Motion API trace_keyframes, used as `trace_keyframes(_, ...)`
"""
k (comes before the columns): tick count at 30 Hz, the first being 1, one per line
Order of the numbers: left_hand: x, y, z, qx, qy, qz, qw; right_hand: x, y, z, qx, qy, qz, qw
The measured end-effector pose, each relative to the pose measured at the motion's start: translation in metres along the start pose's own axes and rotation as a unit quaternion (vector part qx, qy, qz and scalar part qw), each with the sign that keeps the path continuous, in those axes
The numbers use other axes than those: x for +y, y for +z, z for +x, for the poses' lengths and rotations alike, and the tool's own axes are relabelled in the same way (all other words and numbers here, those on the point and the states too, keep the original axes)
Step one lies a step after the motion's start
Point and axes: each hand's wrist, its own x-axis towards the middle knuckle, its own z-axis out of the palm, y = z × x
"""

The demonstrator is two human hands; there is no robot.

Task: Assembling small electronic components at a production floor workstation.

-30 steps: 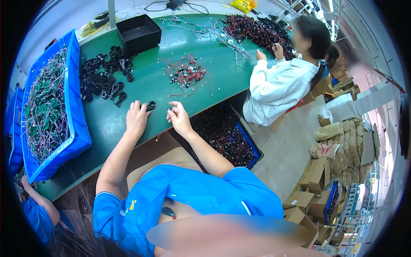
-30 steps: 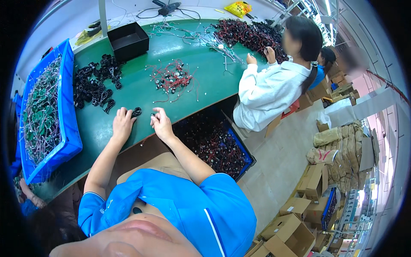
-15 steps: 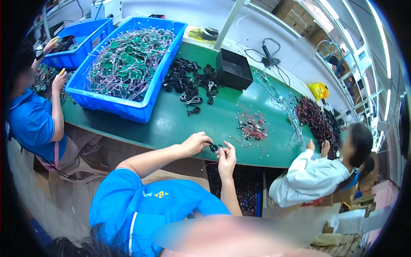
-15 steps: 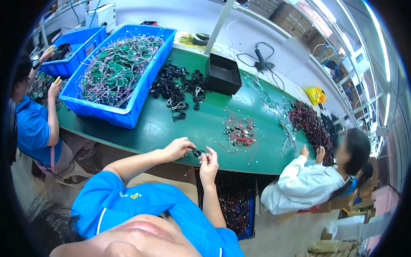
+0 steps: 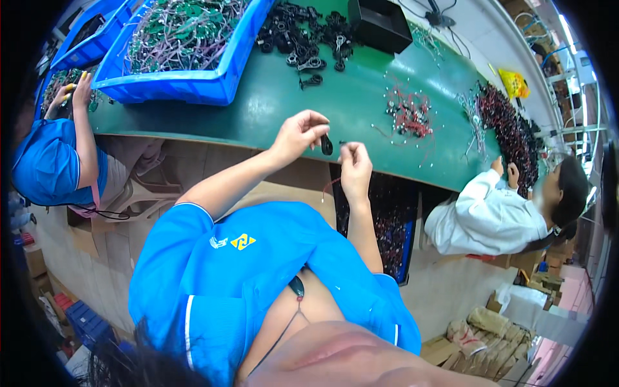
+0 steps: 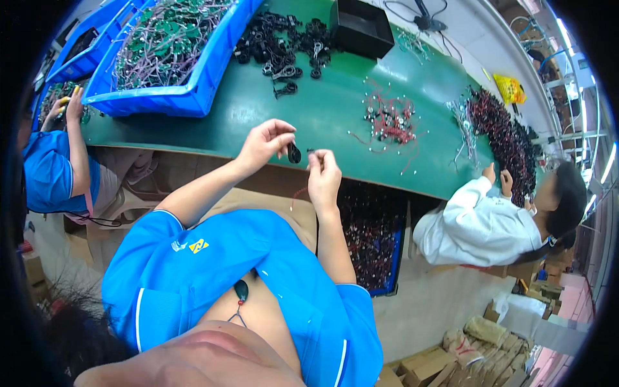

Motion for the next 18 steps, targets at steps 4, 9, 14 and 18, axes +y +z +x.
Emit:
trace_keyframes(4,0.001,0.003,-0.008,-0.004,-0.025,-0.022,0.999,-0.014,0.007,-0.004,0.027,-0.031,0.066,0.997)
trace_keyframes(9,0.000,0.006,-0.015,-0.004,-0.005,-0.027,1.000,-0.024,0.014,-0.010,-0.019,0.020,0.071,0.997)
trace_keyframes(14,0.002,0.018,-0.021,0.003,0.000,-0.066,0.998,-0.020,0.019,-0.011,0.039,0.016,0.194,0.980)
trace_keyframes(18,-0.004,0.021,-0.030,-0.060,-0.053,0.073,0.994,-0.026,0.022,-0.013,0.073,-0.029,0.205,0.976)
